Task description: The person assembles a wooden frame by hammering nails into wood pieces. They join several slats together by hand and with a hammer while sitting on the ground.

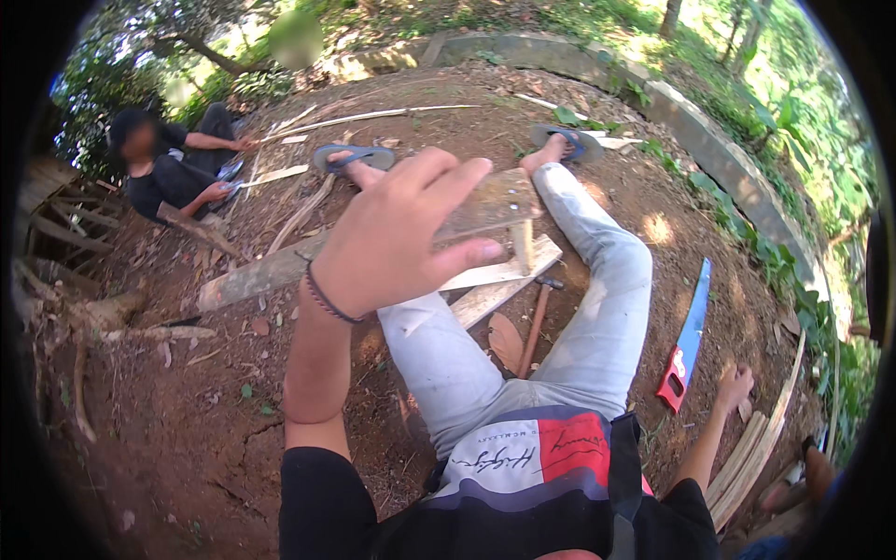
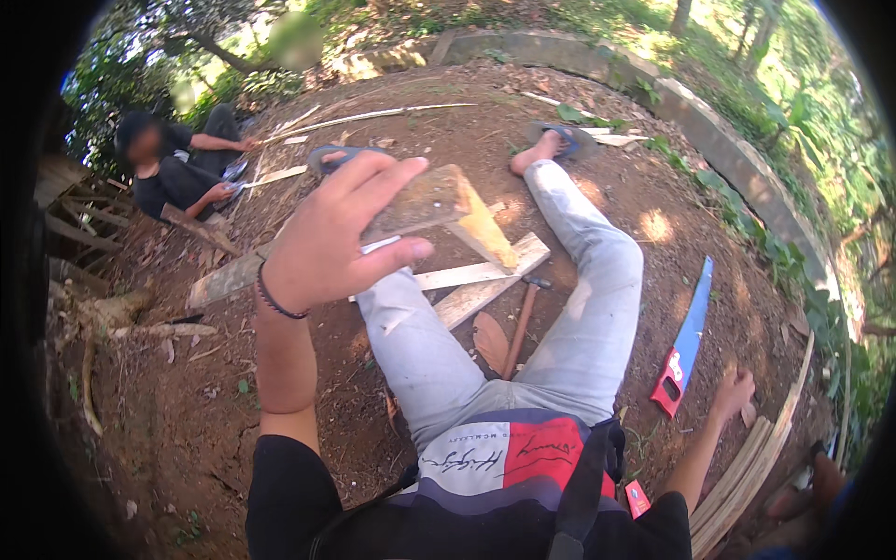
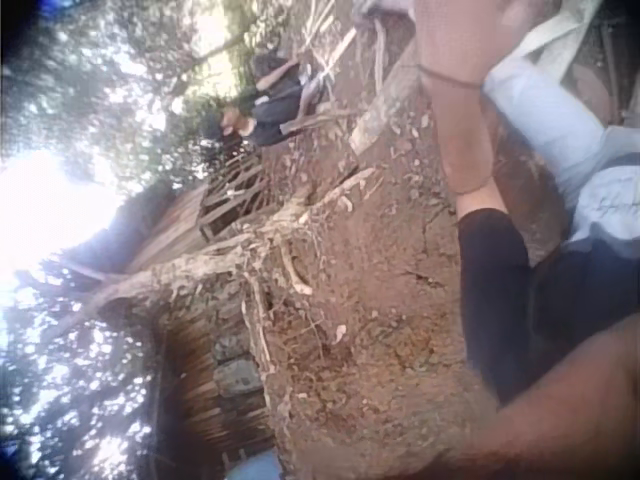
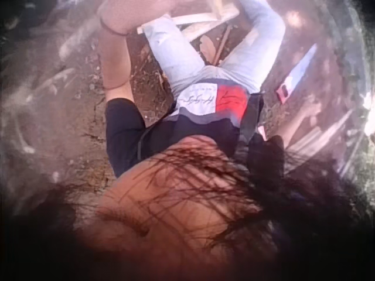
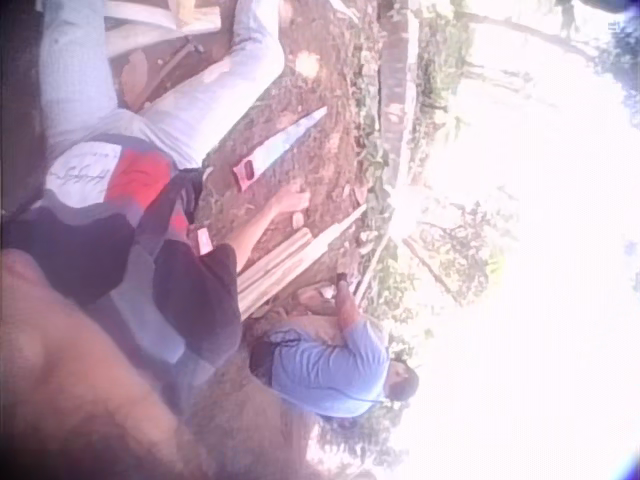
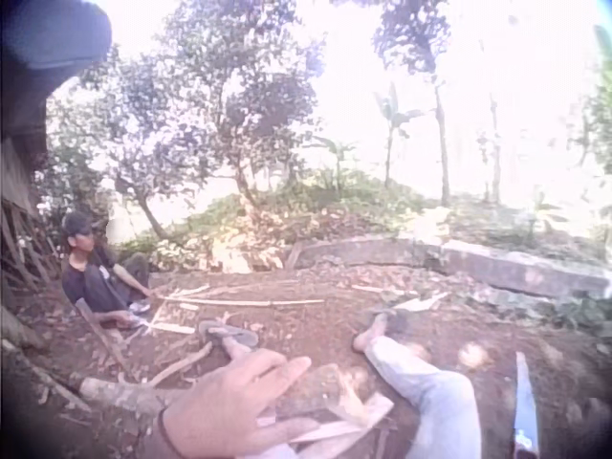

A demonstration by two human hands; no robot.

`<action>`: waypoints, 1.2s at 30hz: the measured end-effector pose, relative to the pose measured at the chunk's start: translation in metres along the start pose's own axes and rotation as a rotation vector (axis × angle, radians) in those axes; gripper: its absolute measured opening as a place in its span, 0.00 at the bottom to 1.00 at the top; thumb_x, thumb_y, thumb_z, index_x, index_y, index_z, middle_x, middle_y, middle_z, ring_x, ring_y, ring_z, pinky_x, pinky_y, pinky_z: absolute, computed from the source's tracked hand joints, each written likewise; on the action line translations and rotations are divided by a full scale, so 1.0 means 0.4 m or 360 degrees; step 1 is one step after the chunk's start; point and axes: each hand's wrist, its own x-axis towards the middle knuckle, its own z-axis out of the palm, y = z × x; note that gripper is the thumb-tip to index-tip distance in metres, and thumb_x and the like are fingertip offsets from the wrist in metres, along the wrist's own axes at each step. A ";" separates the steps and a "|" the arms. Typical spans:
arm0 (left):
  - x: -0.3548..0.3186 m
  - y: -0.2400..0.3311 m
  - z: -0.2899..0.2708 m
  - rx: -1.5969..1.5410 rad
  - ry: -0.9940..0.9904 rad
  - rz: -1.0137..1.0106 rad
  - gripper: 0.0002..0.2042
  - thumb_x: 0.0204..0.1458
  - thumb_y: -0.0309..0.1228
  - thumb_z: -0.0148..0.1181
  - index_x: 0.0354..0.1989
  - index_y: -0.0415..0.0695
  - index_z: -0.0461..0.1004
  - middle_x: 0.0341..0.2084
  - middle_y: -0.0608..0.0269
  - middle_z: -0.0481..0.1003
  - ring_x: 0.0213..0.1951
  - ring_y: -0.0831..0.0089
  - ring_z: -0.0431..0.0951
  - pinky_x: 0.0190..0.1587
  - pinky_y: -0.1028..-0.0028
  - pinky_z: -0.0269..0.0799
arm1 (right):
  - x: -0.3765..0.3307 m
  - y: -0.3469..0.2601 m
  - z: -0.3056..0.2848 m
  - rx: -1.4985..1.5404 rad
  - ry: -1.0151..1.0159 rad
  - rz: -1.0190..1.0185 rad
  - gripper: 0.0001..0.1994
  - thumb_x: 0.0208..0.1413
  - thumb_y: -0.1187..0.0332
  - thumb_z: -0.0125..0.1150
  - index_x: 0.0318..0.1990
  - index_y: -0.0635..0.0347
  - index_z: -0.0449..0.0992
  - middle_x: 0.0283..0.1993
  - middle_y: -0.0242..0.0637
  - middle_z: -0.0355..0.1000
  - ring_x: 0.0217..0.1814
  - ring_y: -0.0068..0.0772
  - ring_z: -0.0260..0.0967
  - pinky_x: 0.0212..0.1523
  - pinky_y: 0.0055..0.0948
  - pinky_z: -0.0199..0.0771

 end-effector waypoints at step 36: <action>0.013 0.028 0.011 -0.0558 0.0524 -0.0073 0.12 0.49 0.36 0.66 0.35 0.38 0.78 0.32 0.58 0.76 0.35 0.67 0.77 0.39 0.73 0.70 | -0.307 -1.294 -0.541 0.3550 -0.1716 -0.0251 0.06 0.55 0.70 0.65 0.39 0.60 0.76 0.45 0.35 0.73 0.46 0.17 0.69 0.43 0.19 0.68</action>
